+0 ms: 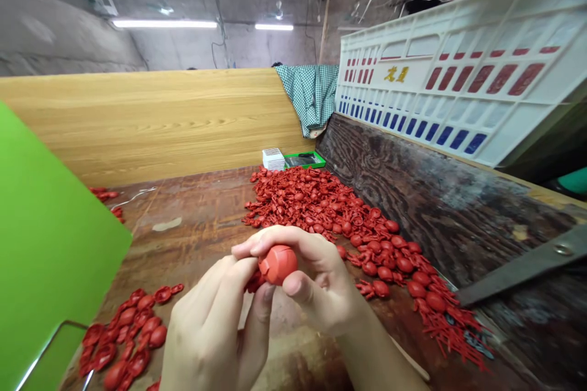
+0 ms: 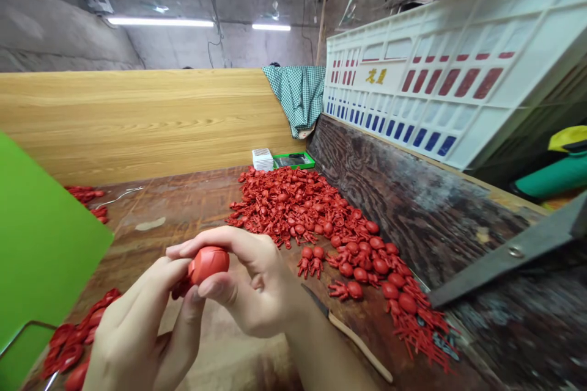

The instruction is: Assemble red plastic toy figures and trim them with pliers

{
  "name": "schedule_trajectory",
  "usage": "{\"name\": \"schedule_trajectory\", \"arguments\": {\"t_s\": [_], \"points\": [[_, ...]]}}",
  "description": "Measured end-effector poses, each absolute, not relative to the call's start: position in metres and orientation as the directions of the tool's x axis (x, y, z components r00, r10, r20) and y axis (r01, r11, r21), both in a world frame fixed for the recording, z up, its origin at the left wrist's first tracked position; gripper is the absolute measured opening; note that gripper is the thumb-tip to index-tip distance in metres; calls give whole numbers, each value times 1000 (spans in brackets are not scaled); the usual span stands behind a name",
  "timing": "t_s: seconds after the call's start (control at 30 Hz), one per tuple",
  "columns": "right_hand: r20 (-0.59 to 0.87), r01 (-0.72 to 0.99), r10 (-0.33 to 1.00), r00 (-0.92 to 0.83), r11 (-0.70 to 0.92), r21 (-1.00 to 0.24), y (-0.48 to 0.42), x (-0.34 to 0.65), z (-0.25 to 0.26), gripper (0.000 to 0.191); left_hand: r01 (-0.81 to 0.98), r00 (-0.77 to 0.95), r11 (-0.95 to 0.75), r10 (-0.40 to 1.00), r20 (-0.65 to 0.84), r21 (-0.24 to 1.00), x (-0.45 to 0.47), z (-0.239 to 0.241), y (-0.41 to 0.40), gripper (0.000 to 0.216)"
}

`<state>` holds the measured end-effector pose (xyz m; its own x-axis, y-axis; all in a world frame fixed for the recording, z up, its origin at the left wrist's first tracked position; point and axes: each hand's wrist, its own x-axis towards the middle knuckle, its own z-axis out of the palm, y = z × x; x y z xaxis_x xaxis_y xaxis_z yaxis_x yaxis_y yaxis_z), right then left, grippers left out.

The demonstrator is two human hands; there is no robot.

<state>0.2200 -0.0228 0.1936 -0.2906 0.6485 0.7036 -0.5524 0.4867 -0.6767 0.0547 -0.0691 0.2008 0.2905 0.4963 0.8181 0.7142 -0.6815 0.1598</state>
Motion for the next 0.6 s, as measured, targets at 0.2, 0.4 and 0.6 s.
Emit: {"name": "schedule_trajectory", "arguments": {"t_s": [0.2, 0.4, 0.6], "points": [[679, -504, 671, -299, 493, -709, -24, 224, 194, 43, 717, 276, -672, 514, 812, 182, 55, 206, -71, 20], [614, -548, 759, -216, 426, -720, -30, 214, 197, 64, 774, 300, -627, 490, 819, 91, 57, 212, -73, 24], [542, -485, 808, 229, 578, -657, -26, 210, 199, 85, 703, 609, -655, 353, 710, -277, 67, 206, -66, 15]]}}
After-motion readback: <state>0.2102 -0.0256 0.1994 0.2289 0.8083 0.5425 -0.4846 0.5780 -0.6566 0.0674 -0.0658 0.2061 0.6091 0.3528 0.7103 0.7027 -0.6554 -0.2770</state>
